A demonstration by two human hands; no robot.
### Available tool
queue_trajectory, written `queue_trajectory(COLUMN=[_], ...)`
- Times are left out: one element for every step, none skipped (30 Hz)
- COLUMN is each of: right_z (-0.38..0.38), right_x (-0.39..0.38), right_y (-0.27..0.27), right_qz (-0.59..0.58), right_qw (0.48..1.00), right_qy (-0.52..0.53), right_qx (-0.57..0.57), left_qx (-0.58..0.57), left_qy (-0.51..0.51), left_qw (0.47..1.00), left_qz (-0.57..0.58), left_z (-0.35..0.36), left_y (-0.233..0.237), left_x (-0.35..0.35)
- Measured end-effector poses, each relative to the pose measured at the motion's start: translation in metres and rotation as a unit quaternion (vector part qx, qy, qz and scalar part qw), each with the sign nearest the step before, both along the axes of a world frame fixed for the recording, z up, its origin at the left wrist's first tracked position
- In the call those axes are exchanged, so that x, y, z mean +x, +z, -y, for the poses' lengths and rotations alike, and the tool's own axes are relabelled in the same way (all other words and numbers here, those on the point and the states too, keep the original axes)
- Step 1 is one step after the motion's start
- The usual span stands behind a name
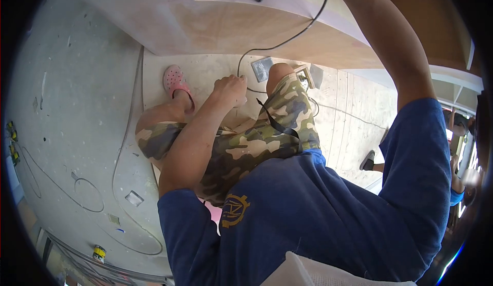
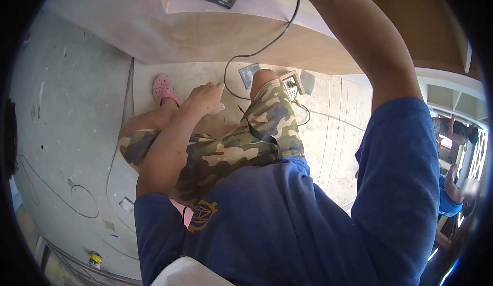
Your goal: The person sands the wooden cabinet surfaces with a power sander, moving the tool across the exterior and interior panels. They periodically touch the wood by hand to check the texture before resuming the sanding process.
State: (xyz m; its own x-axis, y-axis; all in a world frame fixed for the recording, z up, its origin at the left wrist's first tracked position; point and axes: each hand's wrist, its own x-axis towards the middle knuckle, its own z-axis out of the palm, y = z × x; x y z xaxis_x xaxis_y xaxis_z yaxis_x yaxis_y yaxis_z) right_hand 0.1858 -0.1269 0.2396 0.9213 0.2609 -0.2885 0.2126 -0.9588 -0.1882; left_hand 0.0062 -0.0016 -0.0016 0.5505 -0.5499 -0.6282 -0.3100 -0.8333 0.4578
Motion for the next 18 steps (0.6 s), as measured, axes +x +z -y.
queue_trajectory(right_z=[0.009, 0.016, 0.01, 0.013, -0.003, -0.015, -0.021, -0.02, -0.018, -0.017, -0.013, -0.003, 0.002, 0.01, 0.014, 0.019, 0.027, 0.034], right_x=[0.002, 0.006, 0.009, 0.012, -0.005, -0.017, -0.02, -0.019, -0.017, -0.015, -0.01, -0.005, -0.007, -0.008, -0.012, -0.015, -0.013, -0.01], right_y=[-0.014, -0.029, -0.039, -0.037, -0.014, 0.004, 0.012, 0.016, 0.017, 0.018, 0.009, -0.007, -0.014, -0.015, -0.013, -0.009, -0.009, -0.008], right_qz=[0.067, 0.133, 0.197, 0.196, 0.077, -0.043, -0.019, -0.015, -0.022, -0.031, -0.031, 0.012, 0.052, 0.049, 0.036, 0.025, 0.038, 0.038], right_qw=[0.991, 0.964, 0.929, 0.929, 0.977, 0.997, 1.0, 1.0, 0.999, 0.999, 0.999, 0.993, 0.977, 0.977, 0.978, 0.978, 0.976, 0.975], right_qy=[0.109, 0.215, 0.302, 0.304, 0.188, 0.063, 0.022, 0.021, 0.021, 0.023, 0.027, 0.117, 0.204, 0.206, 0.204, 0.205, 0.212, 0.216], right_qx=[0.042, 0.083, 0.086, 0.085, 0.058, 0.032, -0.007, -0.006, 0.015, 0.034, 0.034, 0.029, 0.023, 0.02, 0.017, 0.014, 0.018, 0.016], left_qx=[0.0, 0.0, 0.001, -0.001, -0.002, -0.002, -0.001, -0.008, -0.016, -0.015, -0.016, -0.019, -0.022, -0.02, -0.017, -0.02, -0.02, -0.02], left_qy=[0.006, 0.006, 0.003, 0.004, 0.008, 0.01, 0.006, 0.011, 0.019, 0.021, 0.019, 0.018, 0.021, 0.02, 0.018, 0.019, 0.019, 0.021], left_qw=[1.0, 1.0, 1.0, 1.0, 1.0, 1.0, 1.0, 0.999, 0.999, 0.999, 0.999, 0.999, 0.999, 0.999, 0.999, 0.999, 0.999, 0.999], left_qz=[0.0, 0.005, 0.008, 0.008, 0.01, 0.013, 0.016, 0.029, 0.039, 0.04, 0.04, 0.04, 0.038, 0.031, 0.026, 0.027, 0.032, 0.035], left_z=[-0.001, -0.001, 0.0, 0.001, 0.001, 0.003, 0.004, 0.006, 0.006, 0.005, 0.005, 0.005, 0.004, 0.003, 0.002, 0.003, 0.003, 0.002], left_y=[0.001, 0.002, 0.003, 0.001, -0.002, -0.003, -0.001, 0.0, 0.0, 0.0, -0.001, -0.002, -0.002, -0.002, -0.001, 0.002, 0.004, 0.006], left_x=[0.001, 0.001, 0.0, 0.001, 0.003, 0.001, 0.001, 0.001, 0.002, 0.002, 0.002, 0.003, 0.003, 0.003, 0.003, 0.003, 0.003, 0.004])
